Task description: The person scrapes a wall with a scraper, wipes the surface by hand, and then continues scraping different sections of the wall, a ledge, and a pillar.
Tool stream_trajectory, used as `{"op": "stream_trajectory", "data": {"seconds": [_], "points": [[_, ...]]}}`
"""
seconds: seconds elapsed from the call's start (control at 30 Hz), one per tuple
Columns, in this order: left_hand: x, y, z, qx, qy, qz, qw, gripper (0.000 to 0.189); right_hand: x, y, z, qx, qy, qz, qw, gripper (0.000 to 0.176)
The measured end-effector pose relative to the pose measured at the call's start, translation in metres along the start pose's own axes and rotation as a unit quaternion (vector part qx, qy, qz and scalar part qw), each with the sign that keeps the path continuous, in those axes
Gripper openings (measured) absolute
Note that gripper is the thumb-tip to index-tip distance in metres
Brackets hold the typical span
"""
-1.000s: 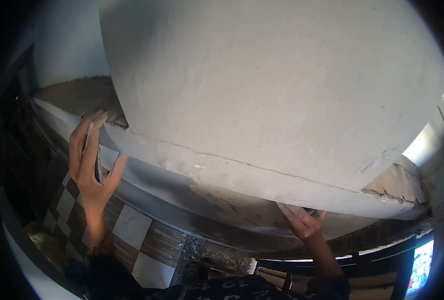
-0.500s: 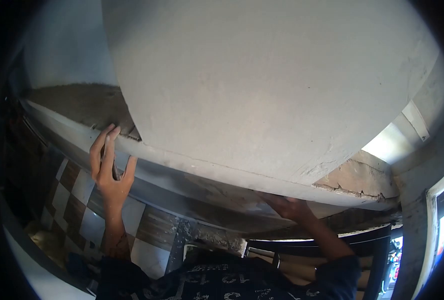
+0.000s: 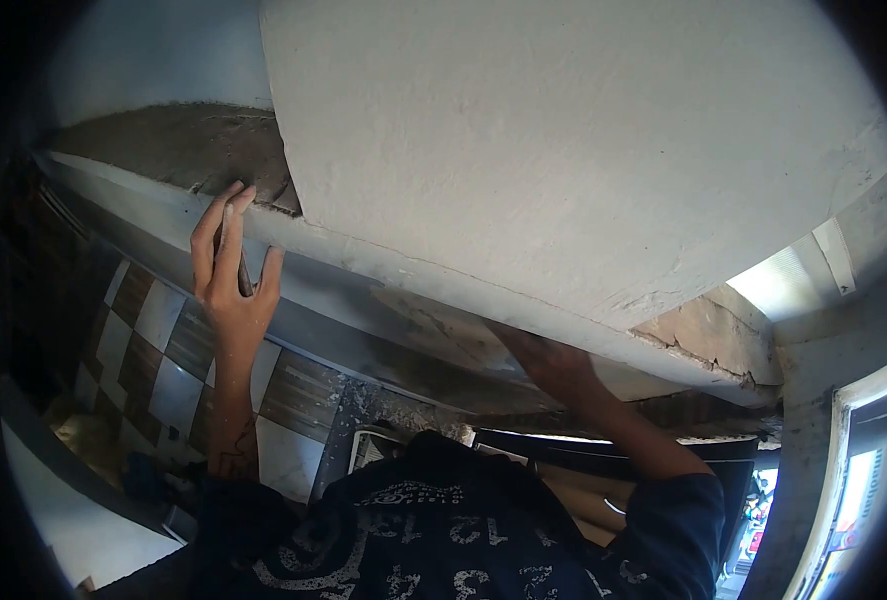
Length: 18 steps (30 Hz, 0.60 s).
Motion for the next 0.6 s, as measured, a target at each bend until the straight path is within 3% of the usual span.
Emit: {"op": "stream_trajectory", "data": {"seconds": [0.07,0.17,0.3,0.37,0.5,0.57,0.6], "points": [[0.002,-0.001,0.001,-0.002,-0.013,-0.001,1.0,0.061,0.018,0.012,0.014,0.066,-0.042,0.029,0.996,0.046],[-0.003,0.006,-0.004,-0.009,0.036,0.016,0.999,0.056,0.027,0.032,0.012,0.025,-0.069,0.012,0.997,0.05],[0.0,0.002,-0.003,-0.005,0.07,0.033,0.997,0.056,0.01,-0.004,0.007,0.031,-0.048,0.027,0.998,0.051],[0.0,0.001,-0.002,-0.004,0.045,0.033,0.998,0.061,-0.002,-0.01,-0.006,0.038,0.005,0.011,0.999,0.063],[-0.013,-0.009,0.004,-0.028,0.054,-0.005,0.998,0.056,0.01,-0.003,0.002,0.062,0.021,0.01,0.998,0.059],[-0.022,-0.022,0.005,-0.117,0.02,-0.169,0.978,0.055,0.021,0.013,0.014,0.038,-0.022,-0.001,0.999,0.043],[-0.029,-0.036,0.012,-0.164,-0.064,-0.242,0.954,0.05,0.023,0.018,0.013,0.032,-0.022,-0.002,0.999,0.043]]}}
Point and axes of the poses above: each hand's wrist, its own y-axis towards the middle knuckle, its own z-axis out of the palm, x = y × z, the point moved 3 cm from there along y, towards the middle knuckle, and after that the axes turned 4 degrees about -z, right-handed, at the moved point
